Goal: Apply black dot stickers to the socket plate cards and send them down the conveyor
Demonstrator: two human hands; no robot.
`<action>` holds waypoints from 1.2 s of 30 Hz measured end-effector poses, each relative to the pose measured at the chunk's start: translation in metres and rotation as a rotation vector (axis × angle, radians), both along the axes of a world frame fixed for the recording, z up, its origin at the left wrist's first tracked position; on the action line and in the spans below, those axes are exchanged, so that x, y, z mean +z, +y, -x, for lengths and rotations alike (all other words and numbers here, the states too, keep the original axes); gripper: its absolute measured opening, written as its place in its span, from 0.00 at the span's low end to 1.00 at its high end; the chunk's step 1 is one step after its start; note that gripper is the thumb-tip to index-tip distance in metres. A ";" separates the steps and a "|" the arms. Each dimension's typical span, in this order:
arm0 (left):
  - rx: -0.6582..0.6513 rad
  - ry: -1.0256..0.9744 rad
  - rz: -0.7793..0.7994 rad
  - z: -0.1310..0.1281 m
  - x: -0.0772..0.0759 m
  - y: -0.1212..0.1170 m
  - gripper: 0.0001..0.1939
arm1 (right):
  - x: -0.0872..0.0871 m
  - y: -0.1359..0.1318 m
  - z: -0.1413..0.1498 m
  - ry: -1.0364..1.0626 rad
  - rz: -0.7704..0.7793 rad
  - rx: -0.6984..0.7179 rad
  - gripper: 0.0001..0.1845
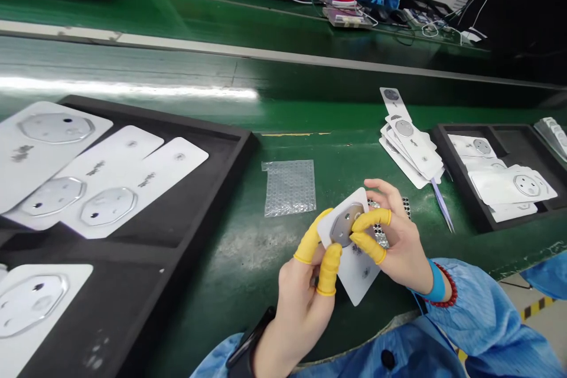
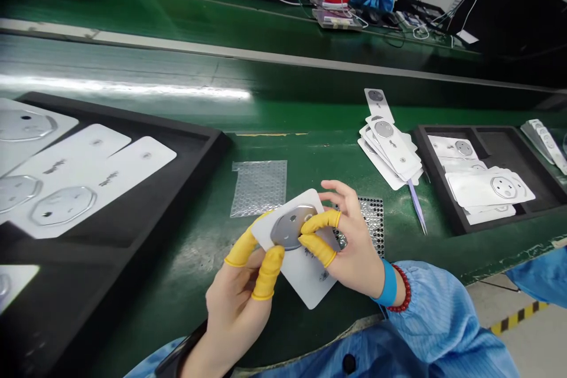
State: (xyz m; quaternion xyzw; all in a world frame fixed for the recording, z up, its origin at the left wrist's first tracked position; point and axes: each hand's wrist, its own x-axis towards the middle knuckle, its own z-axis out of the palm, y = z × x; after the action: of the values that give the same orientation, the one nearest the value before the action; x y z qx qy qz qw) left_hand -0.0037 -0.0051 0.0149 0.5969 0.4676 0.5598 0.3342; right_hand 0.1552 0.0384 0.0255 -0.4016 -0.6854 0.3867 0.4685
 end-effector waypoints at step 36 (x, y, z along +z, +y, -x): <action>-0.034 -0.359 0.239 -0.005 0.015 0.003 0.25 | 0.015 -0.002 -0.009 0.314 0.548 0.248 0.22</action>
State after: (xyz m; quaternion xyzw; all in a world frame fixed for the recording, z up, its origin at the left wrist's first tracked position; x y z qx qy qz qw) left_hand 0.0010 -0.0023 0.0298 0.4513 0.4535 0.5921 0.4899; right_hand 0.1640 0.0362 0.0408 -0.3617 -0.5191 0.6679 0.3921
